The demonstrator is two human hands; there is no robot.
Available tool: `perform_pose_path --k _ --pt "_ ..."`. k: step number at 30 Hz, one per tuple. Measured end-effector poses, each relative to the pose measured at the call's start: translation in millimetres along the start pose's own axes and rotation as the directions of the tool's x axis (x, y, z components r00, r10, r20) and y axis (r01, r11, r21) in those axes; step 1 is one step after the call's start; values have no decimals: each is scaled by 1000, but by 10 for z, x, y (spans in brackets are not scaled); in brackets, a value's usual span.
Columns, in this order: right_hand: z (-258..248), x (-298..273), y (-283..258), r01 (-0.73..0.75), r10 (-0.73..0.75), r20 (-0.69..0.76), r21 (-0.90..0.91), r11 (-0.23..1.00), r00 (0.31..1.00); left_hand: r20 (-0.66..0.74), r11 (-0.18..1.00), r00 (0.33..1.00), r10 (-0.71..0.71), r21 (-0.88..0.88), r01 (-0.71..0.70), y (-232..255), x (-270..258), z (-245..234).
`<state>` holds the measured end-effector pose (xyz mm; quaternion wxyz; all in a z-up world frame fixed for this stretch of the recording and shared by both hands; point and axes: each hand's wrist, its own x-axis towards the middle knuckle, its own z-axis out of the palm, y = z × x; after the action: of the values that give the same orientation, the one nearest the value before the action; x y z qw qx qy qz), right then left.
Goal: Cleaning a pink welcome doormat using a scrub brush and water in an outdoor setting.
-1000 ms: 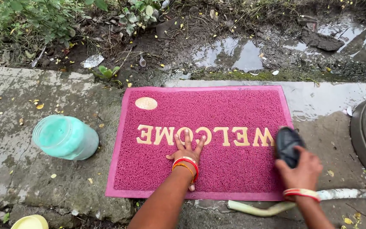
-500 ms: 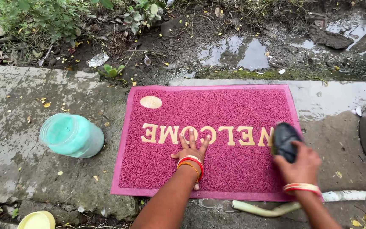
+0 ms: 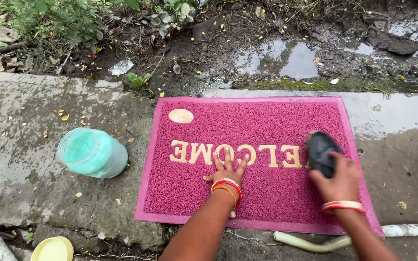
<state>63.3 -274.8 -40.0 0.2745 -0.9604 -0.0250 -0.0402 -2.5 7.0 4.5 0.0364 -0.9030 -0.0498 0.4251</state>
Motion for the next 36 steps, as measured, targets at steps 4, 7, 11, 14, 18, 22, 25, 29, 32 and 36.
perform_pose_path --k 4,7,11,14,18,22,25,29,32,36 --pt "-115 99 -33 -122 114 -85 -96 988 990 -31 1000 999 7 10 -7 41 21 7" --pt "248 -149 -764 -130 127 -37 -97 987 991 31 1000 1000 -1 -5 1 4 -9 -46" --pt "378 -370 -1326 215 -213 140 1 977 967 6 987 999 44 153 -44 29 -50 -18" --pt "204 -38 -925 180 -176 140 -19 983 974 15 988 999 52 148 -53 -6 -164 -103" --pt "5 466 -4 -3 0 -18 -178 984 1000 24 1000 999 28 11 -28 -15 -101 -104" --pt "219 288 -425 -166 153 -99 -139 976 983 -4 997 1000 19 72 -19 3 -71 -118" --pt "446 -106 -1189 47 -45 56 -24 999 997 36 1000 999 4 3 -4 15 -113 -61" --pt "275 13 -1221 206 -201 190 -4 979 961 -83 994 997 -5 113 14 61 229 204" --pt "65 494 -518 48 -36 138 -84 995 990 -73 996 997 3 86 3 -11 -16 -37" --pt "-85 792 -239 -274 268 -80 -76 959 960 27 998 999 37 56 -38 -21 -193 -146"
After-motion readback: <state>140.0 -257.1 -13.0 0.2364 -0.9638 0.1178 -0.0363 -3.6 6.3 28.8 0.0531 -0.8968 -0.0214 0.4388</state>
